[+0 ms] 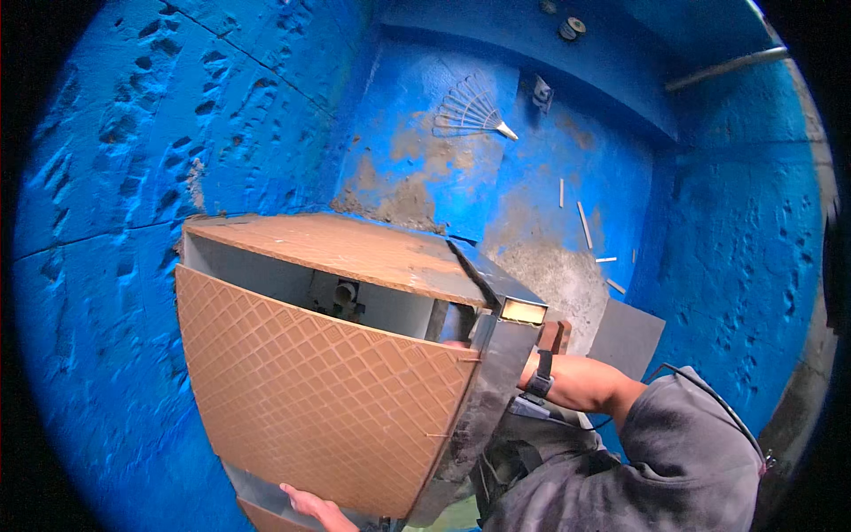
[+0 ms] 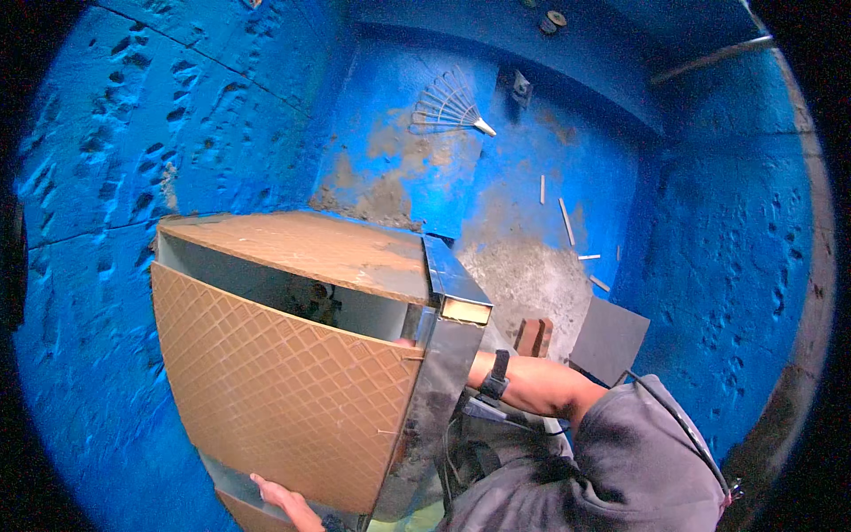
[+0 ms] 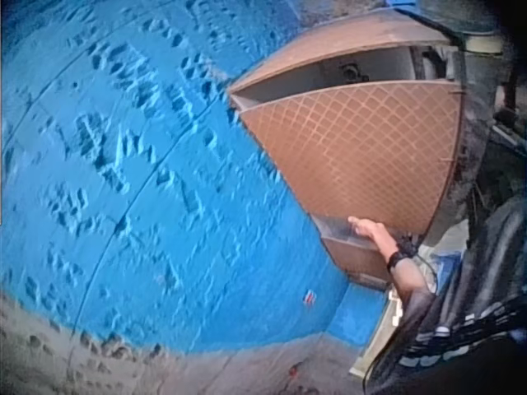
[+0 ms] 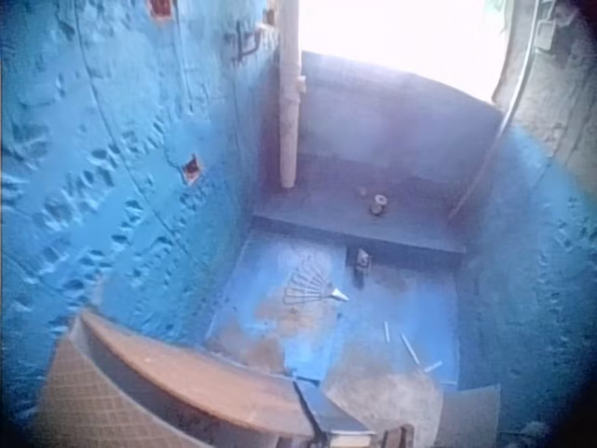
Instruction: Measuring and placing tiles on a construction site.
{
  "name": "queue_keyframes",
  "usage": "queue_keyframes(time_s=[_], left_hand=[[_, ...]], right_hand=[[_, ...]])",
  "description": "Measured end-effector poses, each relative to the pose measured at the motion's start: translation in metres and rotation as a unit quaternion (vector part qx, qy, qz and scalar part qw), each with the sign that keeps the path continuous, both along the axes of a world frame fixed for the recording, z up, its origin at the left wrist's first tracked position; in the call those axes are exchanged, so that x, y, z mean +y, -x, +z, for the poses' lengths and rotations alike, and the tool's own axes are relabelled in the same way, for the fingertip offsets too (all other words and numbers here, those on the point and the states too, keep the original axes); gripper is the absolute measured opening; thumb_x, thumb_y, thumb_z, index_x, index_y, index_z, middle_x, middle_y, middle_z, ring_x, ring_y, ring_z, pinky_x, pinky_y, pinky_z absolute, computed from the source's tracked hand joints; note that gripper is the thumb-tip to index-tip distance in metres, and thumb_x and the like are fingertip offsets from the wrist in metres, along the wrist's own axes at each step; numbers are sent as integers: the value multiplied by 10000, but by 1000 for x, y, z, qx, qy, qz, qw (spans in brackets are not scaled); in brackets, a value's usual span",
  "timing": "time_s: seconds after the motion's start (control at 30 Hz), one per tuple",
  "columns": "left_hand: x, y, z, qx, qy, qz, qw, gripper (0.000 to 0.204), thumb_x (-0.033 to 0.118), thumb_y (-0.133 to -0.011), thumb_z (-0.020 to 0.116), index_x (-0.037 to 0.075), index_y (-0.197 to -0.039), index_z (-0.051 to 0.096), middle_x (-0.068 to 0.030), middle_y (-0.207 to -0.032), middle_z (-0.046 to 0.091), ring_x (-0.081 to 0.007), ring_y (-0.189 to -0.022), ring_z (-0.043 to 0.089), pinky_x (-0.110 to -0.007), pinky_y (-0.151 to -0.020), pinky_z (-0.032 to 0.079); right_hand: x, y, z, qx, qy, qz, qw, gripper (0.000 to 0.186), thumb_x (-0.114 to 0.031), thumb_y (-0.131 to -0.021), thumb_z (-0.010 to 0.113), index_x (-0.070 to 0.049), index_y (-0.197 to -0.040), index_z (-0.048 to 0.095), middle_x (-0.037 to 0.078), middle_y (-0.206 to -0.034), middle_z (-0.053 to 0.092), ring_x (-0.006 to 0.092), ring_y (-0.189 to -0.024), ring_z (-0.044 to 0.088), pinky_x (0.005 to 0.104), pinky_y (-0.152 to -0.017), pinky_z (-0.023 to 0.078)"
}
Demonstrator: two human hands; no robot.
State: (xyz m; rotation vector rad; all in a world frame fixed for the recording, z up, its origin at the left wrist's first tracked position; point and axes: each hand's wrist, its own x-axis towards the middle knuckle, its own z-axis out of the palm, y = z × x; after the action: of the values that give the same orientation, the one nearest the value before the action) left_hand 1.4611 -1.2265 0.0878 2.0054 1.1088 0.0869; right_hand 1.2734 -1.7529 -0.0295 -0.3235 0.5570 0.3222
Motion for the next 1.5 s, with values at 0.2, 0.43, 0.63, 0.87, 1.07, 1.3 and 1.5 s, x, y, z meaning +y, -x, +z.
queue_keyframes(time_s=[0.2, 0.43, 0.63, 0.87, 1.07, 1.3, 1.5], left_hand=[[-7, 9, 5, -45, -260, -126, 956, 447, 297, -1047, 553, -113, -1215, 614, -239, -1264, 637, -358, -1088, 623, -472, -951, 523], [-277, 32, 76, -45, 23, -471, 881, 160, 128, -1002, 617, 10, -920, 688, 16, -760, 621, -80, -670, 561, -255, -613, 476], [-410, 64, 75, 104, 66, -596, 793, 337, 293, -945, 724, -34, -864, 713, -146, -662, 700, -206, -580, 671, -364, -596, 519], [-438, 61, 64, 168, 28, -578, 798, 446, 324, -960, 706, -50, -720, 676, -127, -587, 648, -168, -535, 601, -358, -561, 477], [-422, 63, 51, 125, 59, -554, 821, 394, 279, -956, 719, -21, -717, 627, -46, -572, 576, -134, -528, 509, -336, -554, 459], [-239, 30, 48, -156, -223, -290, 917, 239, 200, -978, 707, 8, -885, 600, -66, -884, 626, -136, -797, 576, -312, -719, 500], [-23, 27, 18, 52, -347, -3, 936, 717, 484, -979, 631, -163, -1277, 545, -295, -1273, 632, -391, -1140, 608, -471, -1020, 461]], right_hand=[[-14, -14, 28, -43, 13, 32, 998, 339, -218, -1040, 599, -54, -1337, 609, 70, -1349, 645, 167, -1132, 647, 336, -985, 532], [-27, 10, 34, 38, 9, 2, 999, 361, -225, -1028, 626, -73, -1355, 602, 63, -1340, 650, 160, -1125, 650, 323, -974, 533], [-23, 4, 55, 156, 51, -75, 984, 277, -265, -1029, 615, -125, -1266, 645, 7, -1185, 699, 152, -987, 677, 331, -839, 562], [-41, 36, 69, 154, 193, 15, 969, 155, -80, -969, 563, -27, -1053, 681, 45, -920, 704, 169, -764, 685, 329, -727, 543], [-64, 26, 98, 106, 257, 84, 957, 181, -16, -942, 518, 29, -1032, 667, 92, -924, 715, 205, -793, 720, 336, -776, 555], [-33, 5, 61, 143, 12, -63, 988, 321, -219, -1045, 577, -56, -1320, 607, 57, -1276, 679, 183, -1106, 667, 356, -925, 559], [-10, -20, 24, 29, -95, -84, 991, 352, -254, -1036, 585, -23, -1298, 629, 141, -1300, 672, 176, -1115, 676, 362, -978, 560]])
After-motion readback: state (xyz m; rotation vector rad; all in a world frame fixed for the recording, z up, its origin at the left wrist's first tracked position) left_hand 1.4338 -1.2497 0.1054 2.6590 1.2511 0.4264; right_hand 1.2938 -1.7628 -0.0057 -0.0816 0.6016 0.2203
